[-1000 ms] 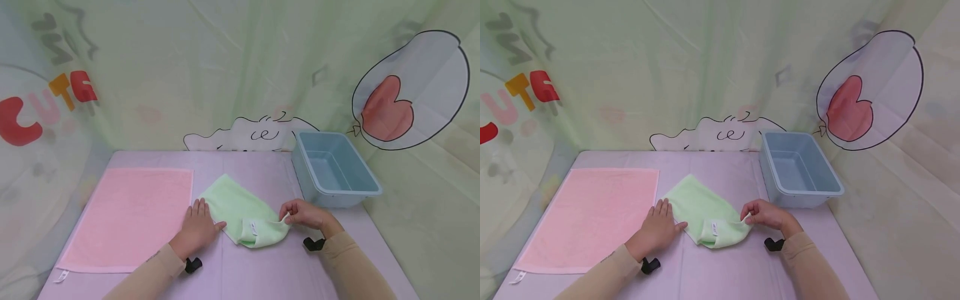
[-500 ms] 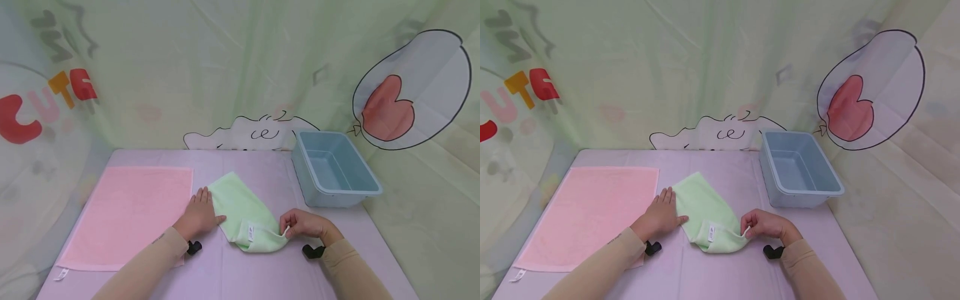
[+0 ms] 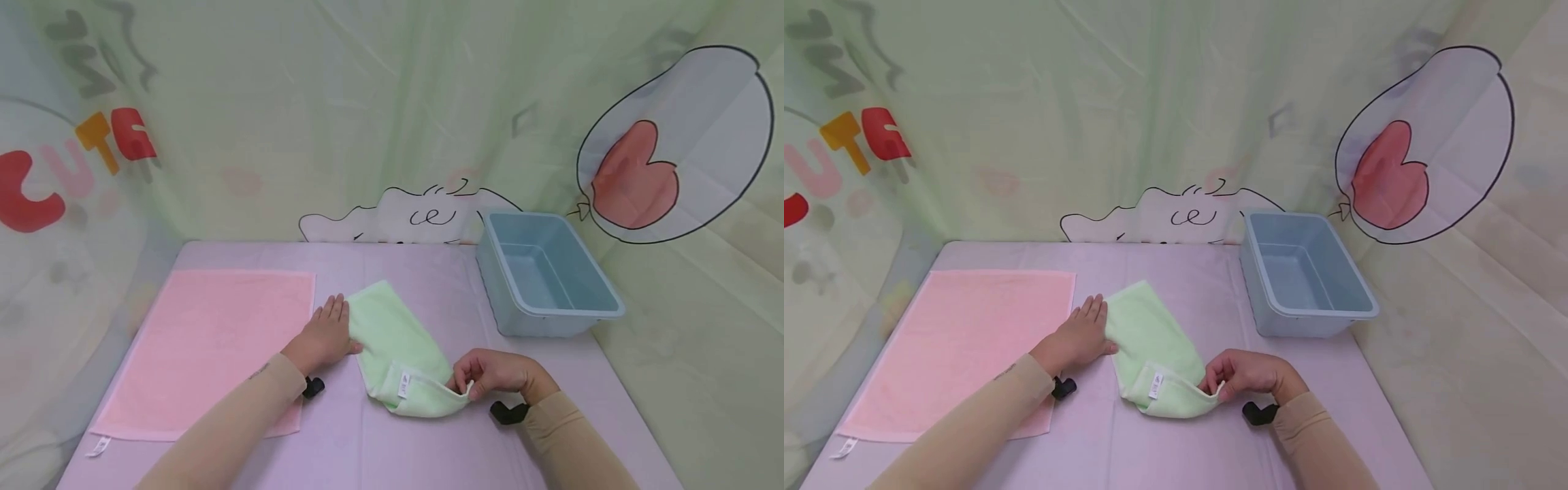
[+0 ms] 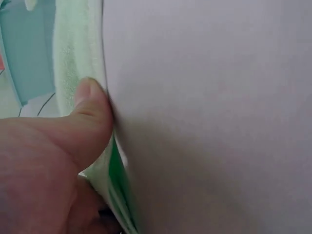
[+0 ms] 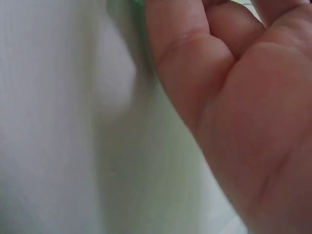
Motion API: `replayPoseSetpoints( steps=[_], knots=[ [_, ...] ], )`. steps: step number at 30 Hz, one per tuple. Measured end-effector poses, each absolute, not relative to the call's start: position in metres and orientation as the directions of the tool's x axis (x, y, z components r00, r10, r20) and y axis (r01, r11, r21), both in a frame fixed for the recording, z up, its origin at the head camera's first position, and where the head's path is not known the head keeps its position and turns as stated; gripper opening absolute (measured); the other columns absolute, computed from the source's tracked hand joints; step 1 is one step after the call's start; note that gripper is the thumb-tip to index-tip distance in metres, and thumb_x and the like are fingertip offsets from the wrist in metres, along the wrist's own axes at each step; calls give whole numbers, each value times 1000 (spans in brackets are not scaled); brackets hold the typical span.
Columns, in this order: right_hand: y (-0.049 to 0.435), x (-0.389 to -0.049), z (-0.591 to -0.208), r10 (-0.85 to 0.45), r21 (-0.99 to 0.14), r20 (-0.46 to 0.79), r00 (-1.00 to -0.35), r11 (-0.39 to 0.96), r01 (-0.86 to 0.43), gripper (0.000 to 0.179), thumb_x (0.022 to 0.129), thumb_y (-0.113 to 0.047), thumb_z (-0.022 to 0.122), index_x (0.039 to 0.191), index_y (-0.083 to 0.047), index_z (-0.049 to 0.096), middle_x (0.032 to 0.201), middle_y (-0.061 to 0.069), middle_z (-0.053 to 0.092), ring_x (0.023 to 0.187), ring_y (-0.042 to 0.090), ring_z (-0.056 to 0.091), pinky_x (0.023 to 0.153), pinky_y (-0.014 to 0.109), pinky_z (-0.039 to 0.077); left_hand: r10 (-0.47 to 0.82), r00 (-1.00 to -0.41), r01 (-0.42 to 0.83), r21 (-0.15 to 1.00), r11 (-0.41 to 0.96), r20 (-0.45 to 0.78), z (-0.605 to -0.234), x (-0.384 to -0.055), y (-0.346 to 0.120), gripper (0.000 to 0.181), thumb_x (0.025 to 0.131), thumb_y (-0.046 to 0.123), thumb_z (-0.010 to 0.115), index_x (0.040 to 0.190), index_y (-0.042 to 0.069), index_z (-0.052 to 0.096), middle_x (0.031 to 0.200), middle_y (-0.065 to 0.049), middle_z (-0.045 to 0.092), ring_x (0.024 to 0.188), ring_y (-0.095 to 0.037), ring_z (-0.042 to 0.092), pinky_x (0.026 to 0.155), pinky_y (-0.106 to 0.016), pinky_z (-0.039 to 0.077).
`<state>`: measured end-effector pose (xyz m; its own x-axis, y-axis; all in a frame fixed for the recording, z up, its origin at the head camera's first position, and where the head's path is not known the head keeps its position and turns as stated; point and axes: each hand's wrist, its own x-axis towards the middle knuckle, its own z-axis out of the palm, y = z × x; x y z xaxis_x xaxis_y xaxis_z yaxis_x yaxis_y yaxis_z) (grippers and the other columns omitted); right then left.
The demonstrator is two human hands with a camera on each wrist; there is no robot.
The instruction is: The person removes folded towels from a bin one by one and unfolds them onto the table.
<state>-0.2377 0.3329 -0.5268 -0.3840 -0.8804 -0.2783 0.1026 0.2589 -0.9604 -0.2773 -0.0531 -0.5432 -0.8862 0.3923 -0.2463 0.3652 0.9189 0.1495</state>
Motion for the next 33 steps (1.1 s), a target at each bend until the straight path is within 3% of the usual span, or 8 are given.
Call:
replayPoseSetpoints(
  steps=[4, 9, 15, 18, 21, 27, 33],
  knots=[
    [329, -235, -527, -896, -959, -282, -343, 254, 126, 25, 90, 12, 74, 93, 23, 53, 114, -8, 79, 105, 2, 67, 96, 21, 56, 417, -877, 395, 135, 909, -240, -542, -286, -53, 105, 105, 67, 53, 170, -5, 13, 180, -25, 5, 170, -40, 6, 137, -54, 16],
    [324, -234, -525, -891, -940, -338, -303, 305, 151, 29, 91, 8, 76, 97, 25, 53, 115, -5, 79, 112, 4, 70, 95, 20, 57, 437, -856, 398, 185, 898, -278, -534, -289, -56, 109, 103, 67, 58, 170, -5, 11, 181, -24, 3, 170, -40, 4, 138, -54, 15],
    [323, -235, -518, -850, -910, -412, -328, 399, 112, 27, 96, -1, 76, 103, 20, 60, 131, 26, 75, 124, 16, 71, 94, 21, 56, 420, -865, 373, 209, 904, -275, -532, -273, -55, 110, 101, 72, 56, 171, -2, 12, 181, -22, 2, 170, -39, 1, 138, -55, 12],
    [324, -237, -514, -839, -915, -395, -375, 396, 79, 25, 97, -1, 75, 107, 18, 63, 132, 36, 70, 117, 17, 73, 93, 22, 57, 418, -877, 375, 208, 903, -237, -532, -260, -50, 106, 103, 71, 53, 171, -1, 14, 181, -21, 4, 170, -40, 2, 138, -56, 12],
    [323, -239, -511, -824, -922, -364, -434, 385, 41, 25, 97, 0, 73, 113, 17, 65, 130, 36, 70, 104, 14, 73, 89, 22, 58, 422, -885, 385, 202, 901, -198, -531, -244, -43, 101, 105, 68, 51, 171, 0, 17, 181, -21, 6, 170, -40, 4, 138, -56, 13],
    [312, -248, -505, -707, -882, -330, -625, 467, -63, 24, 100, -6, 70, 121, 6, 71, 124, 27, 75, 97, 11, 69, 86, 23, 57, 494, -858, 464, 196, 864, -145, -536, -211, -29, 94, 107, 68, 46, 171, 3, 25, 181, -20, 12, 170, -38, 10, 137, -54, 19],
    [289, -266, -504, -523, -819, -229, -821, 560, -128, 21, 103, -22, 72, 118, -7, 74, 119, 17, 78, 100, 20, 72, 87, 30, 60, 576, -809, 533, 266, 803, -118, -543, -184, -20, 86, 107, 73, 36, 169, 12, 36, 182, -16, 12, 170, -36, 10, 137, -56, 19]
  ],
)
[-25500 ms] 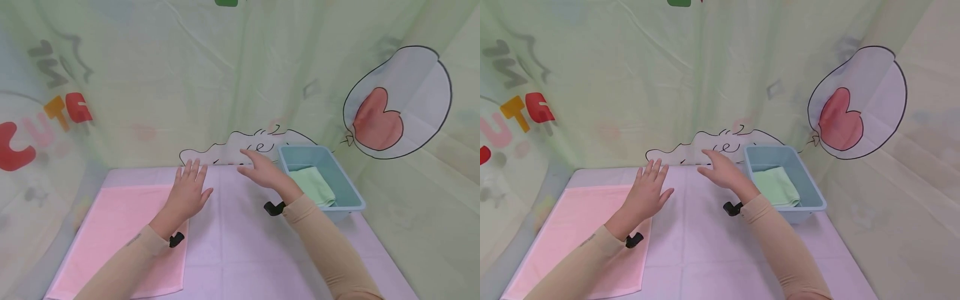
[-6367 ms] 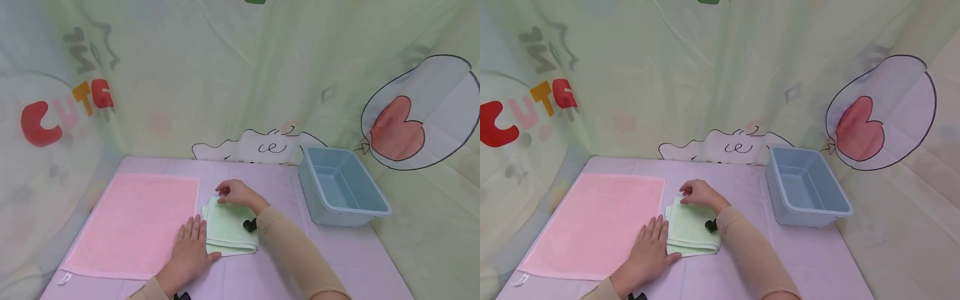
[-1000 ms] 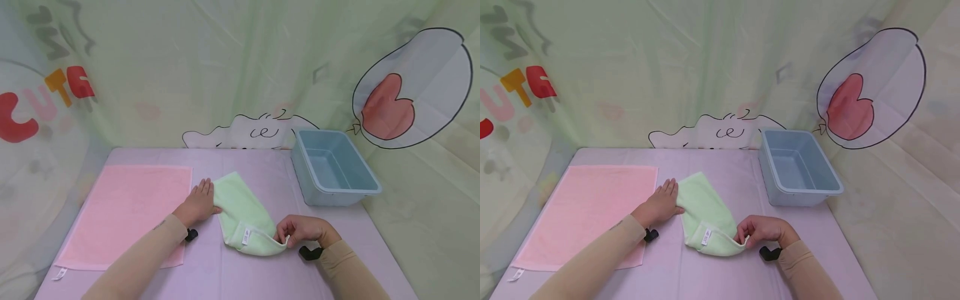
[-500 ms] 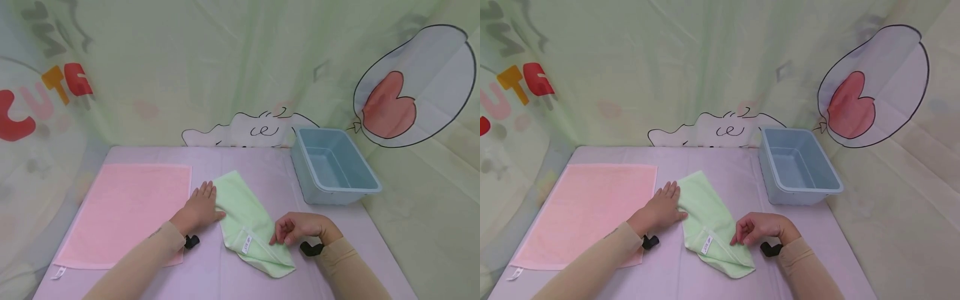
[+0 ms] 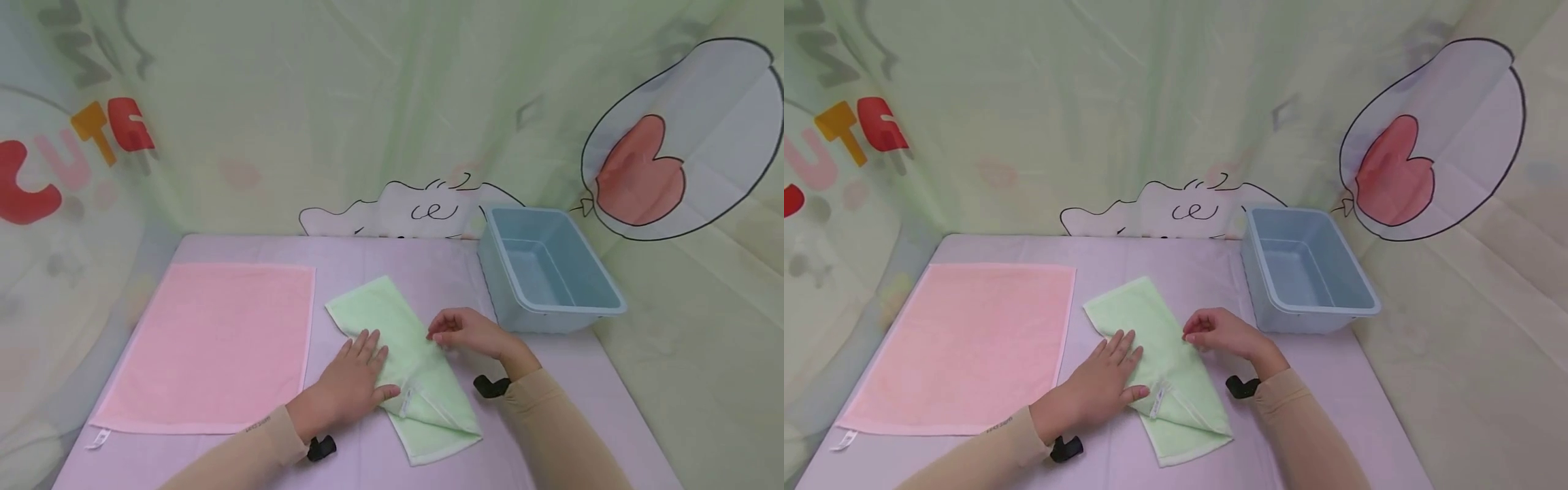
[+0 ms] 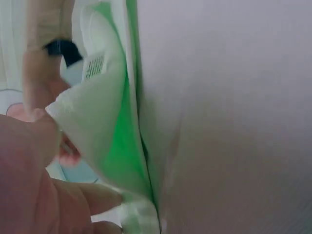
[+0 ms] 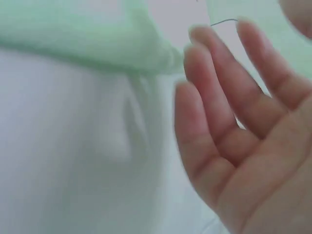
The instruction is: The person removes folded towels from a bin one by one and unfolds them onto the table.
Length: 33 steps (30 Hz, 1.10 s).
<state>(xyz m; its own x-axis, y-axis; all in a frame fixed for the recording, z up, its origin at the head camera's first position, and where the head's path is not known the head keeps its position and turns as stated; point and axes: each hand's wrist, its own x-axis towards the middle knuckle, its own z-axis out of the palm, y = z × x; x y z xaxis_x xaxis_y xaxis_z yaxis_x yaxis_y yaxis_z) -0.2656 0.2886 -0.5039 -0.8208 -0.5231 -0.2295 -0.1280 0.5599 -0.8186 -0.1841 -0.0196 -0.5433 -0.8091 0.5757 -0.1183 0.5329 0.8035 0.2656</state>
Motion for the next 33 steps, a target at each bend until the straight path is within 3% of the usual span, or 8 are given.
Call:
replayPoseSetpoints(
  steps=[4, 8, 11, 18, 24, 33],
  knots=[
    [270, -284, -500, -419, -809, -148, -896, 573, -135, 26, 105, -24, 71, 126, -10, 73, 127, 13, 77, 113, 27, 72, 96, 39, 60, 626, -772, 585, 266, 766, -106, -549, -173, -19, 81, 106, 77, 30, 166, 24, 43, 183, -11, 11, 171, -35, 8, 137, -56, 17],
    [253, -302, -499, -328, -837, -135, -935, 543, -69, 40, 106, -21, 69, 142, -4, 64, 140, 15, 72, 131, 33, 67, 112, 50, 56, 692, -717, 661, 232, 714, -86, -555, -160, -19, 81, 105, 78, 33, 163, 24, 50, 183, -8, 15, 170, -34, 11, 136, -55, 21],
    [242, -315, -500, -246, -844, -177, -953, 536, 19, 48, 105, -21, 70, 148, -3, 59, 143, 16, 70, 134, 33, 66, 116, 51, 53, 740, -672, 720, 200, 664, -35, -556, -150, -18, 77, 106, 74, 39, 162, 23, 52, 181, -8, 24, 169, -34, 20, 134, -54, 29],
    [216, -339, -510, -121, -792, -289, -950, 588, 166, 47, 101, -23, 77, 143, -6, 65, 132, 15, 73, 110, 25, 72, 100, 37, 62, 821, -552, 833, 63, 549, 146, -556, -132, -17, 58, 109, 47, 58, 162, 24, 52, 167, -6, 51, 157, -30, 47, 125, -45, 45],
    [199, -346, -514, -86, -741, -300, -950, 648, 176, 37, 97, -24, 81, 128, -6, 72, 120, 13, 74, 95, 20, 68, 84, 28, 60, 862, -469, 872, -52, 486, 191, -557, -120, -16, 52, 105, 36, 67, 155, 23, 60, 160, -6, 59, 151, -28, 55, 120, -41, 50],
    [188, -349, -514, -34, -650, -273, -961, 743, 158, 36, 94, -32, 84, 115, -5, 75, 113, 9, 72, 98, 21, 65, 84, 30, 54, 907, -384, 903, -133, 408, 171, -550, -109, -14, 50, 106, 46, 66, 152, 28, 63, 157, -4, 62, 147, -25, 59, 113, -37, 55]
  ],
)
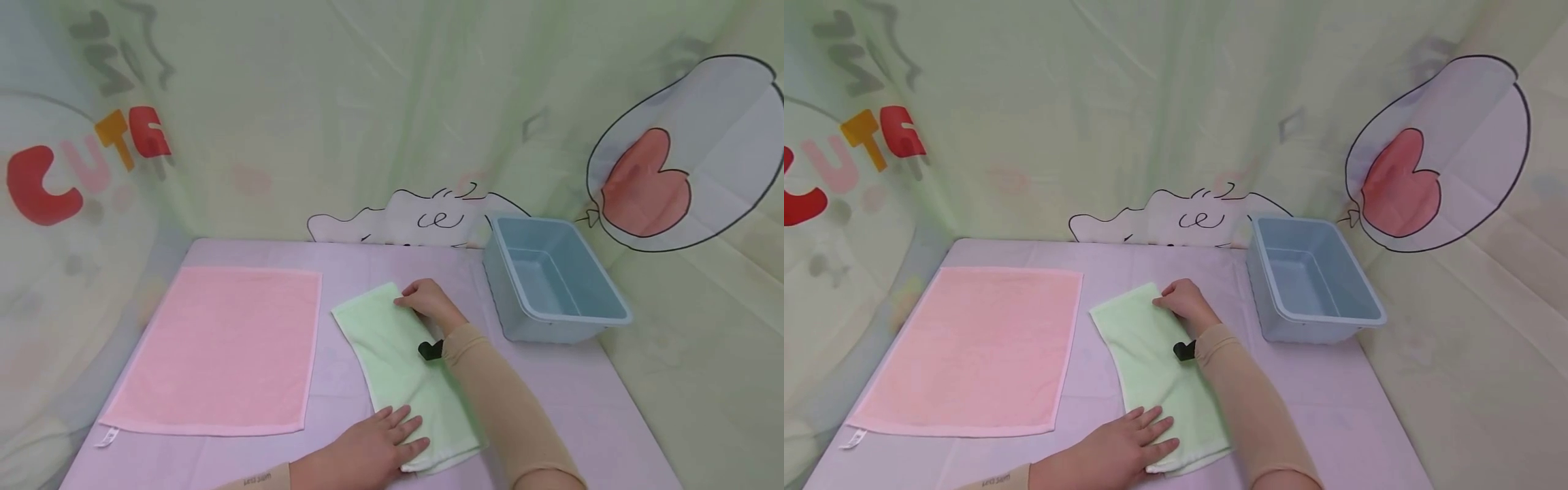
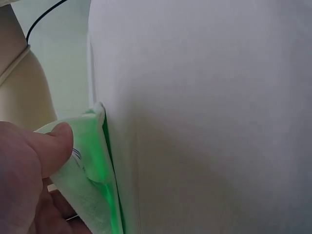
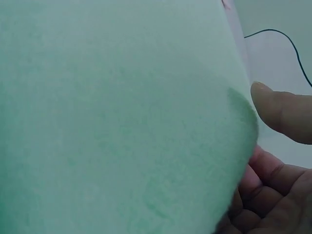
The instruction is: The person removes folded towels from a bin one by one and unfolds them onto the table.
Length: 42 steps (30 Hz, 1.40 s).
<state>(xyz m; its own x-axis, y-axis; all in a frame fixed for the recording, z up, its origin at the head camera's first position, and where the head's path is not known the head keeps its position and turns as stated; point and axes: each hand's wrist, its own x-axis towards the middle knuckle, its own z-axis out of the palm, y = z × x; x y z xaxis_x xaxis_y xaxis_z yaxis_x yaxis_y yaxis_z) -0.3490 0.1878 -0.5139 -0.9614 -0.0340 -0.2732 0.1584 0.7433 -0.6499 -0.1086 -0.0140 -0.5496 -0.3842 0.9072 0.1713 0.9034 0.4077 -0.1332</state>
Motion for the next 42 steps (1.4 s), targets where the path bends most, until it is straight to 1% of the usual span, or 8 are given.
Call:
replayPoseSetpoints(
  steps=[7, 14, 18, 23, 26, 28, 33, 42],
  knots=[
    [184, -354, -519, -37, -641, -227, -973, 758, 120, 24, 95, -27, 81, 96, -6, 69, 96, 6, 62, 82, 19, 58, 68, 27, 47, 922, -364, 920, -100, 378, 134, -556, -111, -11, 50, 108, 50, 61, 155, 33, 60, 161, -6, 58, 150, -27, 56, 115, -38, 54],
    [194, -361, -524, 14, -661, -179, -984, 739, 131, 24, 97, -27, 79, 96, -6, 70, 97, 6, 62, 86, 20, 57, 69, 27, 46, 914, -390, 903, -149, 403, 110, -555, -111, -14, 46, 107, 53, 60, 151, 39, 62, 163, -4, 56, 150, -26, 56, 115, -38, 54],
    [202, -364, -527, 57, -669, -194, -979, 723, 174, 23, 97, -27, 79, 96, -5, 69, 92, 5, 60, 81, 20, 56, 65, 27, 47, 909, -411, 904, -101, 416, 67, -552, -114, -17, 47, 108, 53, 57, 152, 39, 61, 166, -2, 53, 153, -26, 52, 118, -39, 51],
    [206, -365, -527, 105, -672, -235, -966, 701, 239, 23, 97, -25, 80, 93, -7, 66, 89, 4, 55, 76, 18, 54, 61, 28, 45, 910, -414, 910, 33, 413, 20, -547, -120, -27, 49, 103, 30, 67, 152, 36, 62, 168, -3, 50, 155, -29, 50, 120, -41, 50],
    [206, -365, -527, 133, -665, -256, -958, 694, 274, 24, 97, -25, 80, 92, -8, 64, 88, 4, 53, 74, 19, 54, 60, 29, 43, 904, -427, 901, 81, 426, -3, -543, -123, -33, 54, 98, 17, 67, 148, 36, 66, 167, -1, 51, 154, -29, 51, 120, -42, 51],
    [206, -365, -527, 146, -655, -266, -953, 698, 290, 24, 97, -25, 80, 92, -8, 64, 87, 4, 53, 73, 18, 54, 59, 29, 43, 895, -446, 889, 100, 446, -30, -539, -124, -36, 54, 98, 15, 66, 147, 38, 67, 166, 1, 52, 155, -28, 50, 120, -42, 50],
    [206, -365, -528, 157, -646, -284, -946, 698, 309, 23, 98, -25, 79, 95, -8, 65, 88, 5, 55, 73, 19, 55, 59, 30, 44, 862, -497, 848, 155, 506, -97, -535, -126, -44, 49, 101, 19, 64, 145, 41, 67, 167, 6, 51, 156, -26, 48, 122, -43, 48],
    [205, -366, -531, 158, -678, -281, -947, 665, 313, 22, 98, -25, 80, 100, -6, 67, 91, 5, 58, 76, 19, 56, 62, 28, 46, 848, -520, 825, 197, 529, -101, -531, -134, -73, 41, 105, 29, 66, 143, 43, 69, 164, 9, 53, 156, -24, 49, 122, -42, 48]
  ],
)
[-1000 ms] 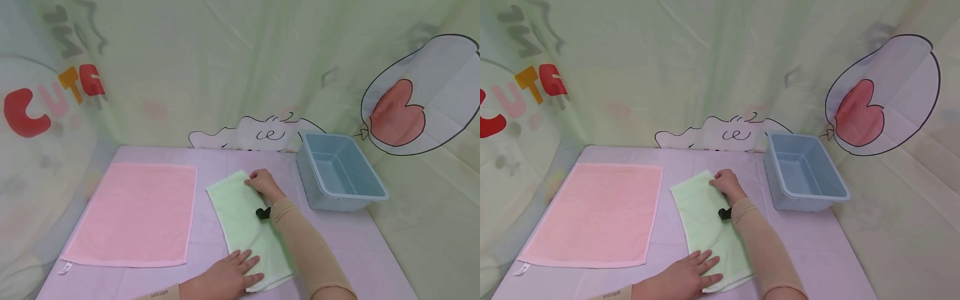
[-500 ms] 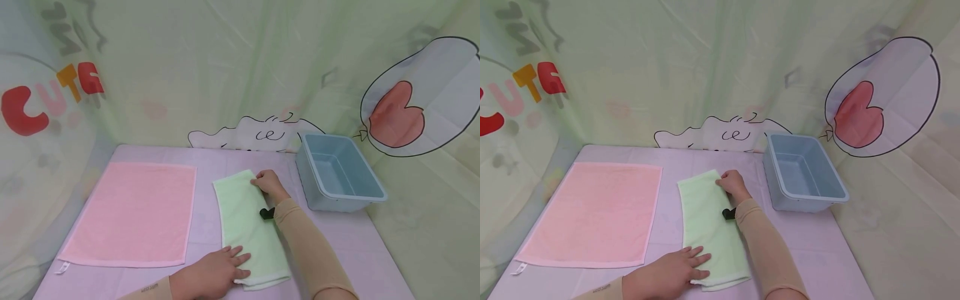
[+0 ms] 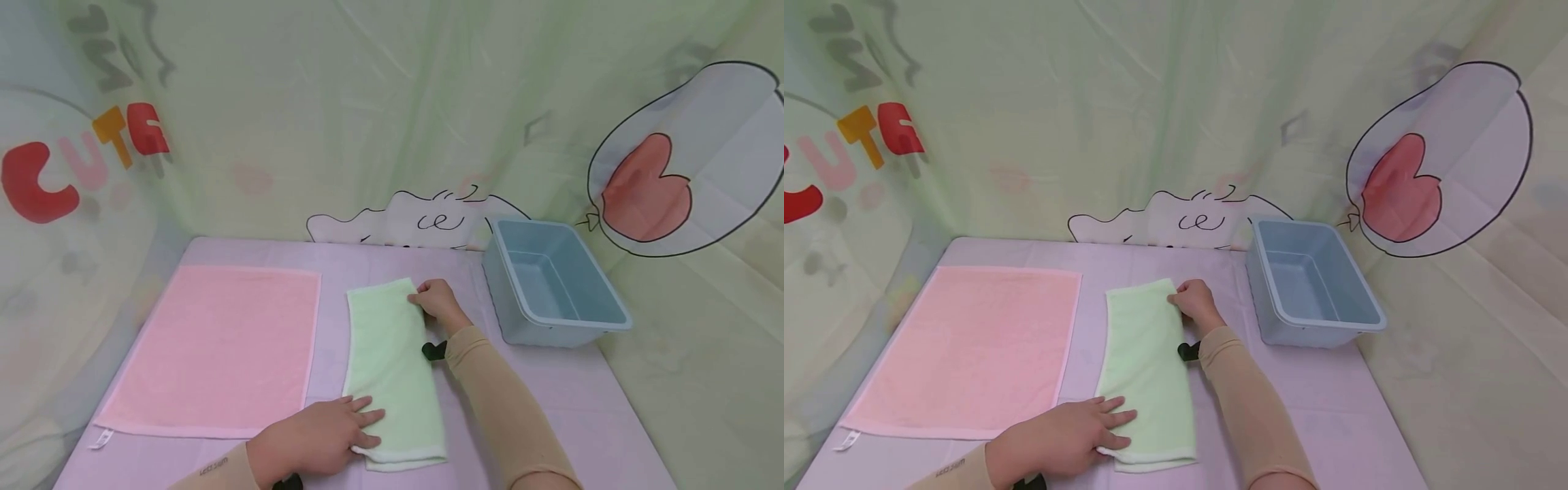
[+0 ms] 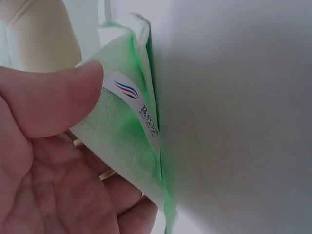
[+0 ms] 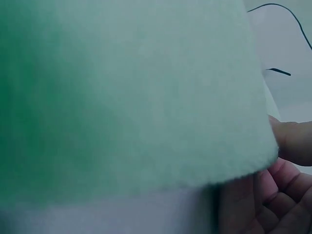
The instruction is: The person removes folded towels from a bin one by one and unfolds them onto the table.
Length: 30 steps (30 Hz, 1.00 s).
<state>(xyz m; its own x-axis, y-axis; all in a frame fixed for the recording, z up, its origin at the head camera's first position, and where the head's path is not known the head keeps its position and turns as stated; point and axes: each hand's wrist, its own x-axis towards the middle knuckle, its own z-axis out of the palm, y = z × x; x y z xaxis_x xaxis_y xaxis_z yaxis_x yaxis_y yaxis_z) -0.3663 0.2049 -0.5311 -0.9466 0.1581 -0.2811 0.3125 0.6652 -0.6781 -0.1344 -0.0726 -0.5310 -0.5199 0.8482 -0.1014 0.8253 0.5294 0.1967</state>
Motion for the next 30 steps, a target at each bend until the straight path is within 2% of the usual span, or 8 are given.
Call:
replayPoseSetpoints(
  steps=[6, 15, 24, 30],
  knots=[
    [200, -365, -531, 166, -731, -283, -945, 601, 324, 19, 98, -22, 79, 99, -6, 68, 89, 6, 60, 71, 18, 56, 59, 28, 47, 798, -584, 761, 242, 602, -151, -527, -137, -91, 40, 104, 30, 67, 142, 42, 69, 166, 11, 51, 158, -26, 47, 124, -45, 45],
    [193, -366, -536, 181, -777, -216, -959, 563, 281, 20, 99, -23, 79, 103, -6, 69, 97, 9, 63, 70, 17, 58, 58, 26, 49, 726, -663, 685, 242, 687, -183, -514, -141, -109, 41, 102, 20, 67, 138, 38, 74, 164, 10, 55, 155, -29, 50, 121, -48, 48],
    [179, -368, -534, 148, -793, -206, -967, 553, 253, 19, 99, -21, 79, 103, -5, 70, 98, 10, 66, 69, 17, 65, 59, 25, 55, 673, -711, 630, 241, 738, -203, -508, -146, -127, 45, 99, 9, 63, 134, 34, 78, 161, 7, 59, 154, -31, 51, 120, -51, 49],
    [173, -371, -534, 133, -749, -171, -976, 626, 216, 19, 97, -21, 80, 98, -5, 69, 95, 10, 66, 65, 16, 64, 57, 25, 53, 673, -719, 628, 253, 736, -170, -511, -142, -132, 47, 100, 6, 61, 136, 31, 77, 160, 2, 60, 153, -33, 52, 120, -52, 49]
  ],
)
